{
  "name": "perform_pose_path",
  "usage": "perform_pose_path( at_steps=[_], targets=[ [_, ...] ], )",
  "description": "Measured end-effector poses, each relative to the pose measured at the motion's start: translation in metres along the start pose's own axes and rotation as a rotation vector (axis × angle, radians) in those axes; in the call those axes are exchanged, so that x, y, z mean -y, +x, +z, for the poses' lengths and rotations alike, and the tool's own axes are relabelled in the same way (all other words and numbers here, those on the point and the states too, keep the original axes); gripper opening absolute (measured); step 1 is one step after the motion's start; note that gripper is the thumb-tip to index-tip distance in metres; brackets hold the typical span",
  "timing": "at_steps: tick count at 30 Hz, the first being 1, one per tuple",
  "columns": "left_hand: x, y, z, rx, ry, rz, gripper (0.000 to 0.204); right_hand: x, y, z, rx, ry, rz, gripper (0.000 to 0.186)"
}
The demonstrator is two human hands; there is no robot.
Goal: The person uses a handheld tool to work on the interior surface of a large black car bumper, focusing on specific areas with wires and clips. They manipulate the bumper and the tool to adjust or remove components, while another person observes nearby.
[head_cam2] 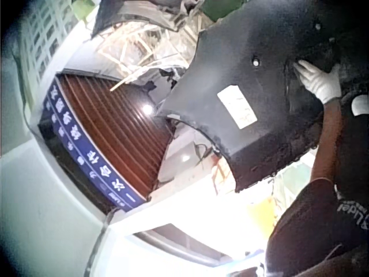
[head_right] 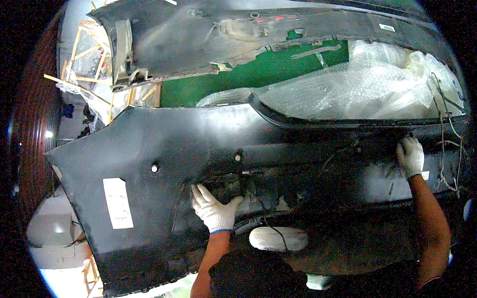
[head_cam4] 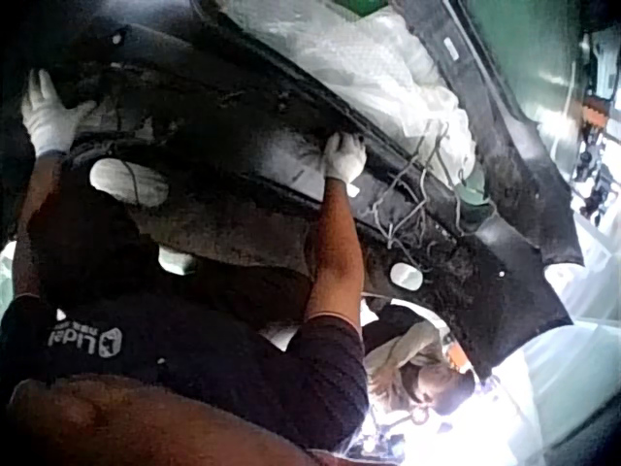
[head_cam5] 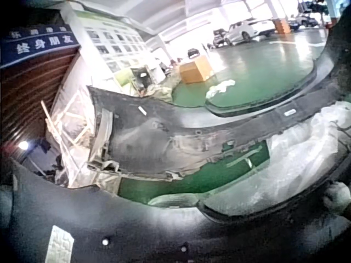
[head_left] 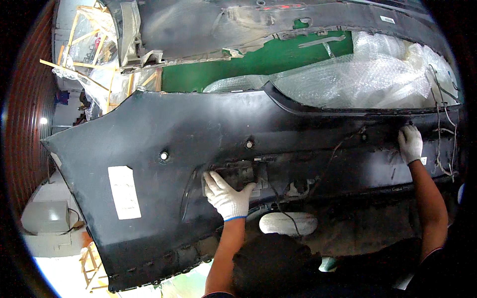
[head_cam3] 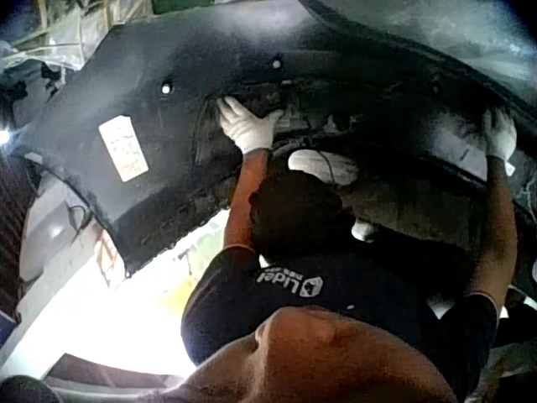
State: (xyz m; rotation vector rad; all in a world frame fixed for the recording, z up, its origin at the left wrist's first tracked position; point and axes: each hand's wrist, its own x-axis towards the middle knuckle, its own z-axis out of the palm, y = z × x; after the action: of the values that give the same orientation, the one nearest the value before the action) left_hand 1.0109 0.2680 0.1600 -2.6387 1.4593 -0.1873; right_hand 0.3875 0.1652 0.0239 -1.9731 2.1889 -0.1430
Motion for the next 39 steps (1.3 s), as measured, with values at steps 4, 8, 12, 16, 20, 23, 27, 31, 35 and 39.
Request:
perform_pose_path(
  at_steps=[4,8,12,16,20,23,27,31,35,39],
  targets=[
    [-0.007,0.01,-0.014,0.112,0.065,-0.064,0.154,-0.007,-0.007,0.008,-0.139,-0.023,-0.041,0.029],
    [0.0,0.006,-0.013,0.072,0.078,-0.037,0.152,0.022,-0.003,-0.011,-0.091,-0.005,-0.047,0.03],
    [-0.008,0.006,-0.016,0.089,0.105,-0.041,0.152,0.02,-0.002,-0.014,-0.122,0.023,-0.093,0.027],
    [-0.011,0.006,-0.02,0.089,0.168,-0.001,0.144,0.03,-0.002,-0.027,-0.136,0.134,-0.101,0.03],
    [-0.027,0.002,-0.037,0.205,0.153,0.03,0.123,0.013,-0.002,-0.039,-0.067,0.386,-0.011,0.038],
    [-0.025,-0.001,-0.032,0.093,0.18,0.128,0.118,0.004,-0.013,-0.062,-0.099,0.551,0.091,0.041],
    [-0.006,-0.003,-0.015,0.031,0.125,0.286,0.107,0.02,-0.064,-0.128,0.05,0.785,0.146,0.034],
    [0.012,-0.001,-0.011,0.044,0.104,0.38,0.093,0.037,-0.178,-0.204,-0.013,0.984,0.09,0.035],
    [-0.009,0.014,-0.016,0.046,0.107,0.443,0.078,0.009,-0.306,-0.215,-0.181,1.036,0.265,0.062],
    [-0.026,0.014,-0.012,0.05,0.173,0.562,0.078,-0.024,-0.436,-0.203,-0.195,1.234,0.612,0.059]
  ],
)
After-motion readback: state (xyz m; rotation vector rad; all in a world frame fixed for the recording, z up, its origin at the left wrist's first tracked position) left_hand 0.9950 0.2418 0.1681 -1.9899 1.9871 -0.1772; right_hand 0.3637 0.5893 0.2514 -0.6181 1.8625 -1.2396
